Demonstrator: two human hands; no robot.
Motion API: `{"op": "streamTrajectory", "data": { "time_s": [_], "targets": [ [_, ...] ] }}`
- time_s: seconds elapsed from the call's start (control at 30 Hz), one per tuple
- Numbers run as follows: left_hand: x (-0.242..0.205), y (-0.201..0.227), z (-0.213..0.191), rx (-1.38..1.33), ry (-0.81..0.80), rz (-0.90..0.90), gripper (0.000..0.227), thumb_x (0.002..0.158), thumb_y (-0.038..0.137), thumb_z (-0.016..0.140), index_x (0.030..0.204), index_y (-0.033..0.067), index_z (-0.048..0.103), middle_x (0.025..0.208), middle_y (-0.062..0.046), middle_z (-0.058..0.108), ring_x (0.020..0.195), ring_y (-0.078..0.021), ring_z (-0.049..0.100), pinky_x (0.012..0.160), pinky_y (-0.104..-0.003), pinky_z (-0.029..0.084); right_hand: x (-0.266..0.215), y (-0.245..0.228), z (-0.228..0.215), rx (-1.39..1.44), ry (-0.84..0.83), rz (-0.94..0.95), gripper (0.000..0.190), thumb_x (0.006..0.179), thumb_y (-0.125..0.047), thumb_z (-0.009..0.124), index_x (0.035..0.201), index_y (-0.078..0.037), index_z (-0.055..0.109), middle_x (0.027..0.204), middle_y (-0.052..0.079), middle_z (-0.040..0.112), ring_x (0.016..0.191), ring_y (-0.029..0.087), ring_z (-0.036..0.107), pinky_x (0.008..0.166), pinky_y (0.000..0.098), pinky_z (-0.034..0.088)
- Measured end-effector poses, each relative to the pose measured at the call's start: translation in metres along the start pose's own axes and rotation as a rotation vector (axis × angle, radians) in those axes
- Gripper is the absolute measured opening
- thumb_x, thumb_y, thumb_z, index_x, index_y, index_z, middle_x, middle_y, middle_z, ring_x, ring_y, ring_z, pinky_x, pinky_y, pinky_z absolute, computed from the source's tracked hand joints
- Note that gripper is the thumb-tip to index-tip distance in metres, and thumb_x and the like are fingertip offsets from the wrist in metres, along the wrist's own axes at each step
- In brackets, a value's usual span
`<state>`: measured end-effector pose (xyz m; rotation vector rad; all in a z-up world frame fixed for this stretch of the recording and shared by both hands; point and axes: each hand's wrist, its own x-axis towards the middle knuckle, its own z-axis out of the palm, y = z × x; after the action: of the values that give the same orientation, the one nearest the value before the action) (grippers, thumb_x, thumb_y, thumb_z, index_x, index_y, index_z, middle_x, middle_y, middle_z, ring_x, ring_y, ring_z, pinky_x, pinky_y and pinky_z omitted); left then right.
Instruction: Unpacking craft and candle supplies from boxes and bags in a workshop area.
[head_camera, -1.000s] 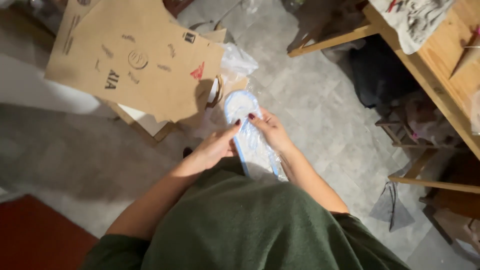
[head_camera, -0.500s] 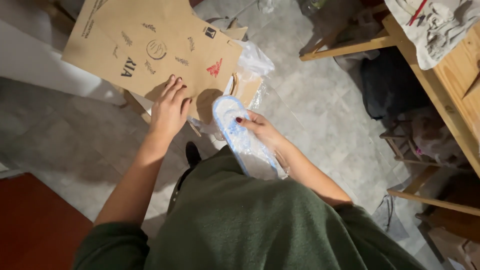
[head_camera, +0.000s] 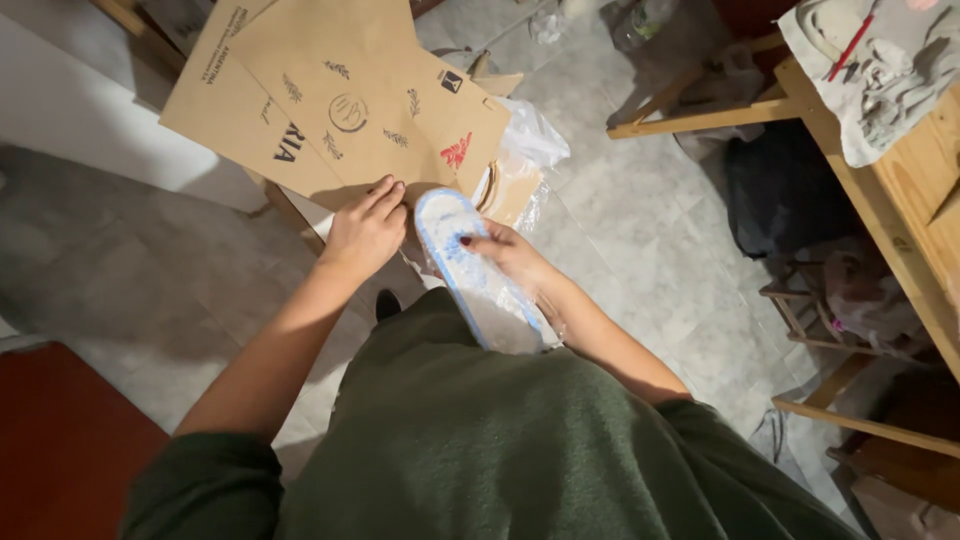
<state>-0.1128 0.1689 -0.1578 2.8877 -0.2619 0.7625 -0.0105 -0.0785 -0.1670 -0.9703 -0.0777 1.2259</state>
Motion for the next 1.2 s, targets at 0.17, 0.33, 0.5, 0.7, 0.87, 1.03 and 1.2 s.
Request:
{"op": "streamTrajectory", "data": {
  "time_s": [0.17, 0.33, 0.5, 0.7, 0.87, 1.03, 1.2],
  "targets": [
    [0.000, -0.004, 0.006, -0.080, 0.018, -0.072, 0.013, 0.091, 0.007, 0.072, 0.101, 0.0005, 0.068, 0.119, -0.015, 0.073, 0.114, -0.0253, 0.072, 0.090, -0.036, 0.060, 0.006, 0.011, -0.005, -0.074, 0.048, 0.002, 0.043, 0.095, 0.000, 0.064, 0.137, 0.004, 0.058, 0.120, 0.011, 0.071, 0.104, 0.018, 0.070, 0.095, 0.0341, 0.057],
    [0.011, 0.014, -0.026, -0.102, -0.077, -0.043, 0.012, 0.098, 0.004, 0.066, 0.107, -0.0037, 0.064, 0.131, -0.019, 0.070, 0.119, -0.0295, 0.067, 0.091, -0.040, 0.057, 0.017, 0.008, -0.013, -0.155, 0.078, -0.054, 0.041, 0.093, -0.004, 0.066, 0.134, 0.004, 0.061, 0.118, 0.011, 0.071, 0.101, 0.017, 0.070, 0.093, 0.0320, 0.057],
    [0.031, 0.038, -0.046, -0.235, -0.043, 0.068, 0.025, 0.094, 0.005, 0.059, 0.116, -0.0083, 0.059, 0.143, -0.024, 0.058, 0.137, -0.0389, 0.054, 0.114, -0.057, 0.043, 0.022, 0.013, -0.028, -0.361, 0.137, -0.159, 0.040, 0.094, -0.008, 0.069, 0.129, 0.011, 0.067, 0.120, 0.015, 0.073, 0.104, 0.018, 0.068, 0.096, 0.0334, 0.055],
    [0.022, 0.030, -0.048, -0.274, -0.135, 0.046, 0.038, 0.094, 0.001, 0.055, 0.130, -0.0093, 0.057, 0.144, -0.021, 0.057, 0.140, -0.0378, 0.051, 0.120, -0.059, 0.036, -0.027, -0.006, -0.001, -0.151, 0.009, 0.047, 0.059, 0.076, -0.009, 0.065, 0.134, -0.004, 0.060, 0.127, 0.005, 0.070, 0.112, 0.018, 0.062, 0.102, 0.0324, 0.048],
    [0.012, 0.042, -0.044, -0.282, -0.053, 0.048, 0.022, 0.095, 0.004, 0.058, 0.115, -0.0046, 0.056, 0.143, -0.022, 0.058, 0.138, -0.0413, 0.052, 0.116, -0.060, 0.038, 0.004, 0.015, 0.010, -0.042, 0.184, -0.007, 0.054, 0.087, -0.009, 0.066, 0.136, 0.012, 0.058, 0.121, 0.021, 0.066, 0.108, 0.031, 0.063, 0.094, 0.0430, 0.052],
    [0.008, 0.037, -0.042, -0.329, -0.002, -0.078, 0.021, 0.099, 0.002, 0.057, 0.118, -0.0053, 0.056, 0.144, -0.021, 0.058, 0.140, -0.0387, 0.053, 0.117, -0.058, 0.039, -0.021, 0.004, 0.039, 0.357, 0.120, 0.175, 0.049, 0.085, -0.011, 0.063, 0.133, -0.002, 0.058, 0.126, 0.015, 0.066, 0.113, 0.028, 0.065, 0.096, 0.0426, 0.054],
    [0.014, 0.043, -0.054, -0.280, -0.005, -0.029, 0.022, 0.096, 0.004, 0.058, 0.115, -0.0062, 0.056, 0.142, -0.023, 0.059, 0.137, -0.0422, 0.052, 0.115, -0.060, 0.038, 0.016, 0.025, 0.015, 0.030, 0.147, -0.002, 0.050, 0.084, 0.001, 0.059, 0.133, -0.004, 0.061, 0.124, 0.014, 0.067, 0.114, 0.025, 0.066, 0.099, 0.0382, 0.056]
  ]
}}
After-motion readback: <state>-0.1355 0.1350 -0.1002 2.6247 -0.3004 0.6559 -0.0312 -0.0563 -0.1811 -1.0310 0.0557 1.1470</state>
